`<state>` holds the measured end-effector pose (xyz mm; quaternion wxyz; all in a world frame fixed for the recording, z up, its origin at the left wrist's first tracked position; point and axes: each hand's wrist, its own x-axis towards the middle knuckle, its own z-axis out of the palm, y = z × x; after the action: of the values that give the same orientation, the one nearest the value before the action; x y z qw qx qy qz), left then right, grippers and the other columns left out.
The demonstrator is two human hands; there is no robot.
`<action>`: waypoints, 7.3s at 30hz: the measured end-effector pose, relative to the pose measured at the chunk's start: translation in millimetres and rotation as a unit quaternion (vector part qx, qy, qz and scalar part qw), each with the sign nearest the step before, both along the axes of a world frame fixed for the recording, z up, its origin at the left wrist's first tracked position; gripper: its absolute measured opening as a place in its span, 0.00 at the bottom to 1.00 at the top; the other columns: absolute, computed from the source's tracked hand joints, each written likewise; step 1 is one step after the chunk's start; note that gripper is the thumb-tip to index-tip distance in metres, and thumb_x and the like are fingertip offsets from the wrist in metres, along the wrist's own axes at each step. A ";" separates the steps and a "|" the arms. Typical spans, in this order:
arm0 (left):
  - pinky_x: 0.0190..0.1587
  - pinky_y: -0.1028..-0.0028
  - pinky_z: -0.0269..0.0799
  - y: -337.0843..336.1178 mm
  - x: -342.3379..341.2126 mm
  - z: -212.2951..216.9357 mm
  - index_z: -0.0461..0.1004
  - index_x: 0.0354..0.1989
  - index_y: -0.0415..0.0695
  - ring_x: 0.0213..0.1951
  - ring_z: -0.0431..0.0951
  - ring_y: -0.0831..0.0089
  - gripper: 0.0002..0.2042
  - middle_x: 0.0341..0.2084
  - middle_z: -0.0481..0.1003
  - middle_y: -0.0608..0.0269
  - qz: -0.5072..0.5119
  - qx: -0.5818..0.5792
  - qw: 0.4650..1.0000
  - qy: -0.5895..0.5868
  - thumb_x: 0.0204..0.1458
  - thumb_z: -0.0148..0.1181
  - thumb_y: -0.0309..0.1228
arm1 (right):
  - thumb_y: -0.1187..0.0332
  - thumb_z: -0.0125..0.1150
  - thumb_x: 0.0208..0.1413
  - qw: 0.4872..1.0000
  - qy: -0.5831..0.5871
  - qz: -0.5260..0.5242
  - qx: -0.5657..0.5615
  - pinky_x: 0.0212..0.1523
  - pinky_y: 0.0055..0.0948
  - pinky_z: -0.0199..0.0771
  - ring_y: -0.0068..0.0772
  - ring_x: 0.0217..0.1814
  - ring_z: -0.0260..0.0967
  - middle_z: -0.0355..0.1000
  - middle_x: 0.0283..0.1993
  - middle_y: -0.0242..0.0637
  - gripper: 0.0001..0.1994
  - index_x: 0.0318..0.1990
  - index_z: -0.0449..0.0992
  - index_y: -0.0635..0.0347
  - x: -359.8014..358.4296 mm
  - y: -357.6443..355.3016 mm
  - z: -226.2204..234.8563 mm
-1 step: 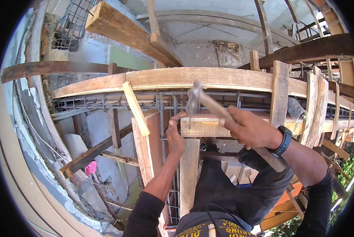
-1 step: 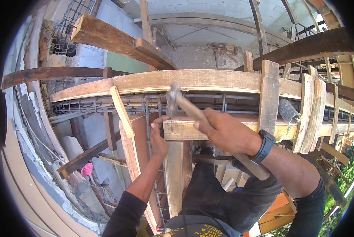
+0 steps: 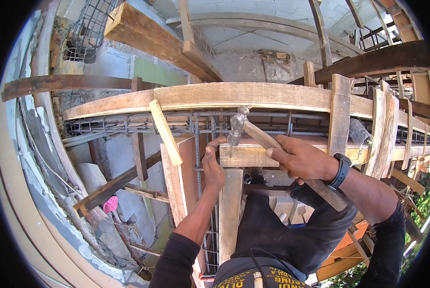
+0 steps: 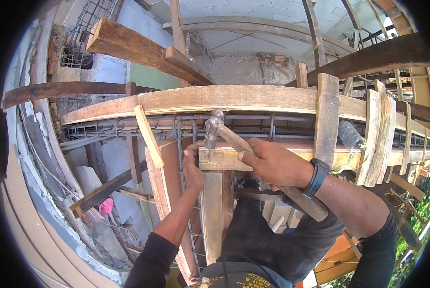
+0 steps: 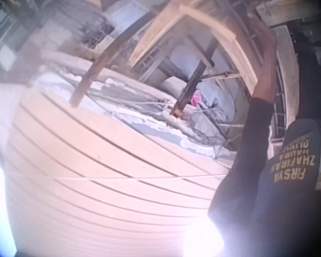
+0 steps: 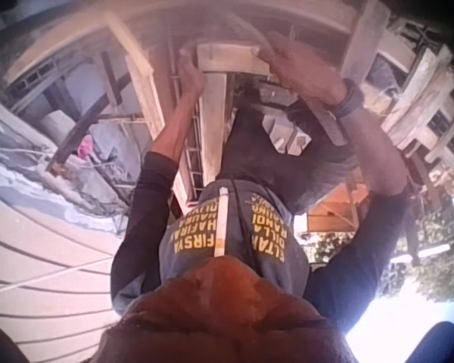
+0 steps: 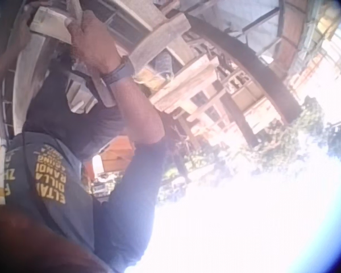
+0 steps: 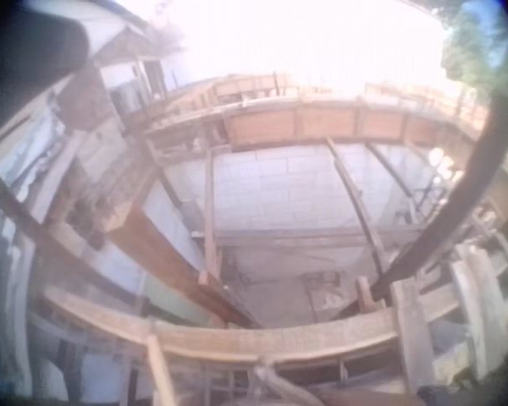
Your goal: The person uses a hammer to drive nails into wooden planks, securing them to a curved formwork structure. They repeatedly position small wooden pieces and strike them with the hammer to fasten the assembly.
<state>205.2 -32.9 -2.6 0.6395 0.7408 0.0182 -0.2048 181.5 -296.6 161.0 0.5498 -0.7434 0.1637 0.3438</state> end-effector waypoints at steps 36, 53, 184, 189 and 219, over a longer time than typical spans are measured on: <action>0.66 0.64 0.59 4.1 -2.0 -1.6 0.75 0.51 0.36 0.57 0.71 0.64 0.35 0.50 0.76 0.54 0.001 -0.028 1.000 0.002 0.73 0.27 0.56 | 0.59 0.54 0.70 0.966 -0.218 -0.062 -0.126 0.27 0.44 0.71 0.43 0.23 0.71 0.70 0.24 0.48 0.17 0.47 0.66 0.67 -18.4 24.6 -15.3; 0.67 0.63 0.59 5.8 0.2 -0.2 0.75 0.51 0.35 0.58 0.73 0.63 0.36 0.50 0.77 0.53 0.015 -0.044 0.999 0.004 0.72 0.27 0.57 | 0.57 0.54 0.71 0.996 -0.055 -0.070 -0.028 0.28 0.39 0.70 0.39 0.24 0.70 0.69 0.25 0.44 0.18 0.47 0.69 0.68 -3.0 17.2 29.5; 0.63 0.64 0.64 8.2 -1.0 -6.8 0.76 0.51 0.35 0.54 0.75 0.63 0.37 0.48 0.78 0.53 0.031 -0.044 0.998 0.019 0.72 0.28 0.59 | 0.54 0.55 0.70 0.978 -0.063 -0.188 -0.065 0.35 0.49 0.70 0.56 0.30 0.73 0.73 0.27 0.57 0.21 0.41 0.69 0.70 -106.0 36.4 -13.9; 0.66 0.62 0.61 8.2 -4.6 -1.1 0.69 0.60 0.34 0.60 0.71 0.58 0.33 0.57 0.72 0.48 0.005 0.052 0.993 -0.107 0.73 0.30 0.55 | 0.57 0.59 0.69 0.934 -0.123 -0.326 -0.084 0.33 0.45 0.69 0.51 0.27 0.70 0.71 0.27 0.55 0.19 0.43 0.69 0.70 -138.9 25.7 -6.1; 0.67 0.50 0.58 46.3 -81.0 5.9 0.71 0.62 0.31 0.62 0.69 0.34 0.42 0.58 0.71 0.27 0.053 0.368 0.921 0.116 0.69 0.27 0.61 | 0.47 0.52 0.72 0.873 -0.314 -0.370 0.038 0.14 0.18 0.59 0.13 0.15 0.59 0.65 0.21 0.24 0.21 0.42 0.71 0.59 -44.0 25.1 62.3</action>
<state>124.1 13.4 3.4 0.3256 0.8926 0.2059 -0.2343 137.5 -271.5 223.3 0.6871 -0.6758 0.2326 -0.1307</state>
